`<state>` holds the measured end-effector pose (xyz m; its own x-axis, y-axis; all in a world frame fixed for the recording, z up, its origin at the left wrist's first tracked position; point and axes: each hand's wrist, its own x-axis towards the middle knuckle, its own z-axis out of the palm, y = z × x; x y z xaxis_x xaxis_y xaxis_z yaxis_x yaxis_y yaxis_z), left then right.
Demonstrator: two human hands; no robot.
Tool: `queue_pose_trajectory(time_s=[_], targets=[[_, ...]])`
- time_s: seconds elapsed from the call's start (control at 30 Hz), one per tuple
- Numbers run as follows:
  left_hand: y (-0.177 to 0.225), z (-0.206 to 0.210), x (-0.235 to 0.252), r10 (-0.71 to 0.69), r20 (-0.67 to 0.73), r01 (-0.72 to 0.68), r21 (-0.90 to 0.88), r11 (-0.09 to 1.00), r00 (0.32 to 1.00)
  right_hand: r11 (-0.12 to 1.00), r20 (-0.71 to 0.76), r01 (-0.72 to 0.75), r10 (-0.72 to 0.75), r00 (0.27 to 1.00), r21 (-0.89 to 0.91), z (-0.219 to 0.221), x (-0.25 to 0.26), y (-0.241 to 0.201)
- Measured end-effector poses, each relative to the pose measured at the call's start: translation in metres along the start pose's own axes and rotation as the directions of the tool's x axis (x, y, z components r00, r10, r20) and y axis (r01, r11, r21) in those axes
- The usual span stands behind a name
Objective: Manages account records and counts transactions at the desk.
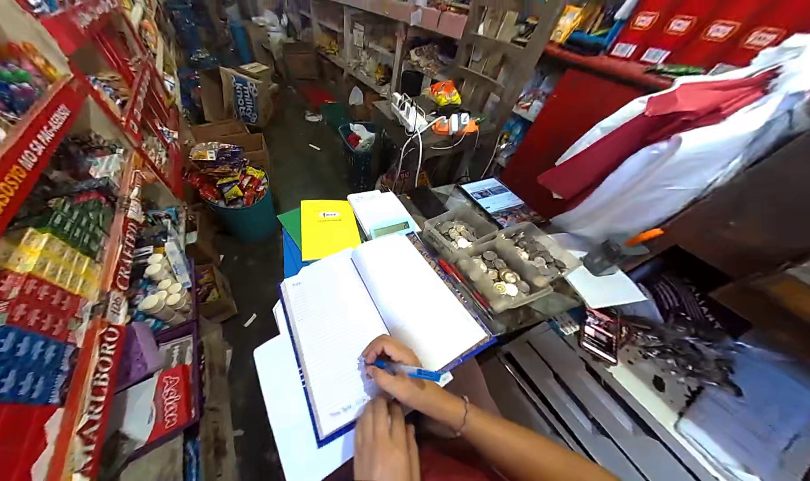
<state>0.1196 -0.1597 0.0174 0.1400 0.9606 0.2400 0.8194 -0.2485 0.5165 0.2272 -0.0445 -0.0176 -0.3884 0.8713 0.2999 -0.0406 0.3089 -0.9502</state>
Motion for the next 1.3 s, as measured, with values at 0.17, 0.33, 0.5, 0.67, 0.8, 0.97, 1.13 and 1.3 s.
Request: queue_pose_trajectory(time_s=[0.17, 0.33, 0.5, 0.67, 0.8, 0.97, 1.13, 1.3], targets=[[0.003, 0.018, -0.006, 0.076, 0.149, -0.087, 0.066, 0.994, 0.986, 0.999, 0.026, -0.032, 0.032, 0.999, 0.000, 0.000, -0.001, 0.001], [0.003, 0.019, -0.005, 0.072, 0.176, -0.100, 0.154, 0.983, 0.982, 0.999, 0.038, -0.033, 0.034, 0.999, -0.026, 0.000, 0.001, -0.001], [0.003, 0.017, 0.001, 0.095, 0.147, -0.114, 0.126, 0.986, 0.985, 0.999, 0.035, -0.011, 0.013, 0.999, -0.052, -0.001, 0.004, -0.002], [0.005, 0.014, 0.000, 0.040, 0.254, -0.072, 0.119, 0.990, 0.966, 0.997, 0.040, -0.063, 0.064, 0.997, -0.042, 0.000, 0.000, 0.001], [0.006, 0.015, 0.001, 0.042, 0.244, -0.074, 0.123, 0.990, 0.969, 0.999, 0.039, -0.046, 0.047, 0.998, -0.027, 0.000, 0.000, 0.002], [0.008, 0.011, 0.002, 0.030, 0.288, -0.069, 0.124, 0.990, 0.957, 0.999, 0.038, -0.046, 0.047, 0.998, -0.027, -0.001, -0.001, 0.002], [0.007, 0.012, 0.002, 0.042, 0.273, -0.077, 0.119, 0.990, 0.961, 0.999, 0.041, -0.038, 0.039, 0.998, -0.033, 0.000, -0.001, 0.002], [0.004, 0.015, 0.000, 0.050, 0.246, -0.075, 0.094, 0.993, 0.968, 0.998, 0.028, -0.017, 0.019, 0.999, -0.061, 0.002, -0.001, 0.003]])
